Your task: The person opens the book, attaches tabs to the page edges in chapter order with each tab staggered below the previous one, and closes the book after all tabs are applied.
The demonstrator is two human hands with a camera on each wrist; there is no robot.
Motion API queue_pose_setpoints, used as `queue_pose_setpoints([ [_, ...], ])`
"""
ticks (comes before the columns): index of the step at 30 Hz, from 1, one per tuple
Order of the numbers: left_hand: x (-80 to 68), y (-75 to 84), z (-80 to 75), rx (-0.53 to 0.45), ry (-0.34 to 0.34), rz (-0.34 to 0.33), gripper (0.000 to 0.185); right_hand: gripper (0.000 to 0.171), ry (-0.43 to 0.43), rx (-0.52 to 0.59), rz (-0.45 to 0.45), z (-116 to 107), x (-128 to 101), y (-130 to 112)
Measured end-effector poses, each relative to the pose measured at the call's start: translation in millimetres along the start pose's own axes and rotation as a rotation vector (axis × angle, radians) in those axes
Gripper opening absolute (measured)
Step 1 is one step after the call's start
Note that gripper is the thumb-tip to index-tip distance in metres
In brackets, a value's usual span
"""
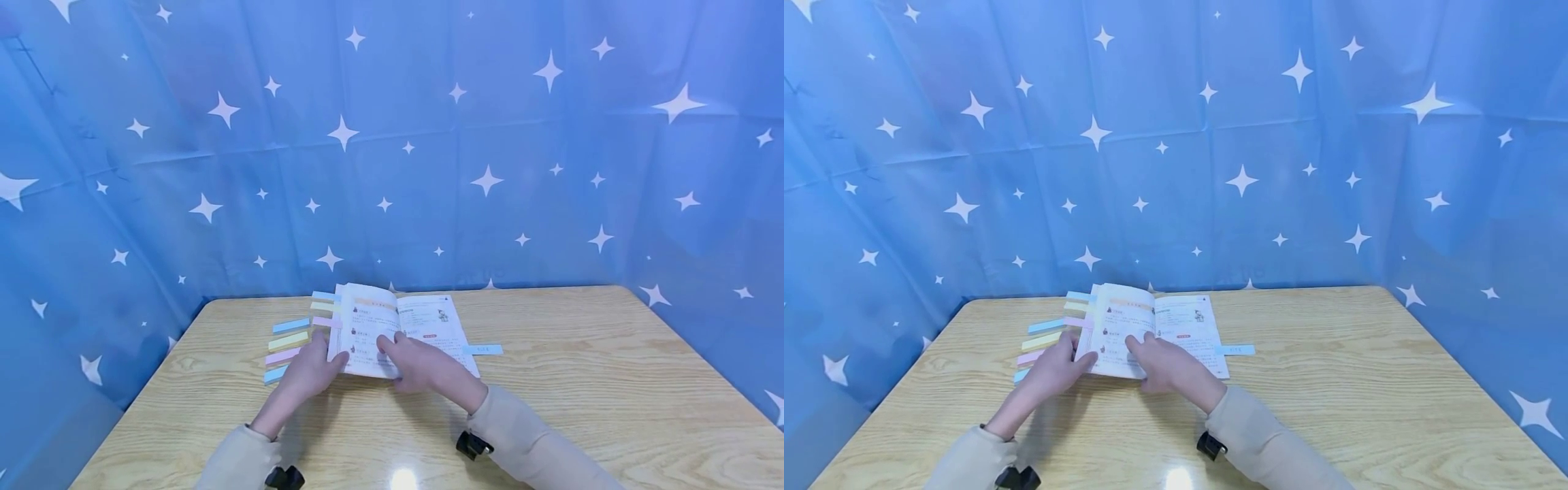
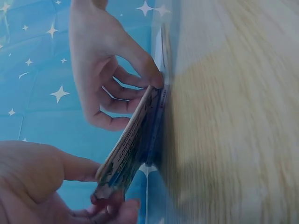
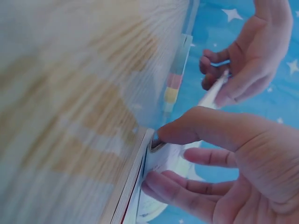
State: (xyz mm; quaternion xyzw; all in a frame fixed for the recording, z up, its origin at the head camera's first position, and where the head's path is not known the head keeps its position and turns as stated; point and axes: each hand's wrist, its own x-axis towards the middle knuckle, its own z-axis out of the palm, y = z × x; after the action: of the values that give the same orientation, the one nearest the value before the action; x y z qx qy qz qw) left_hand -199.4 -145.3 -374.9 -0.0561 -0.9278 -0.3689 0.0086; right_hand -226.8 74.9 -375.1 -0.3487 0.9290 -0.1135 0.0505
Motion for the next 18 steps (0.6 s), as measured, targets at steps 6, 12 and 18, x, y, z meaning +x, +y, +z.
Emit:
queue_pose_setpoints([
  [6, 1.1, 7.2, -0.6, -0.107, 0.069, 0.074, 0.021, 0.053, 0.043, 0.006, -0.04, 1, 2, -3],
  [12, 0.0, 16.6, -1.7, -0.147, 0.14, 0.155, 0.018, 0.051, 0.081, 0.056, -0.076, 3, 3, -9],
  [18, -2.7, 24.8, 0.4, -0.208, 0.178, 0.294, 0.023, 0.041, 0.062, 0.187, -0.13, 3, 6, -6],
])
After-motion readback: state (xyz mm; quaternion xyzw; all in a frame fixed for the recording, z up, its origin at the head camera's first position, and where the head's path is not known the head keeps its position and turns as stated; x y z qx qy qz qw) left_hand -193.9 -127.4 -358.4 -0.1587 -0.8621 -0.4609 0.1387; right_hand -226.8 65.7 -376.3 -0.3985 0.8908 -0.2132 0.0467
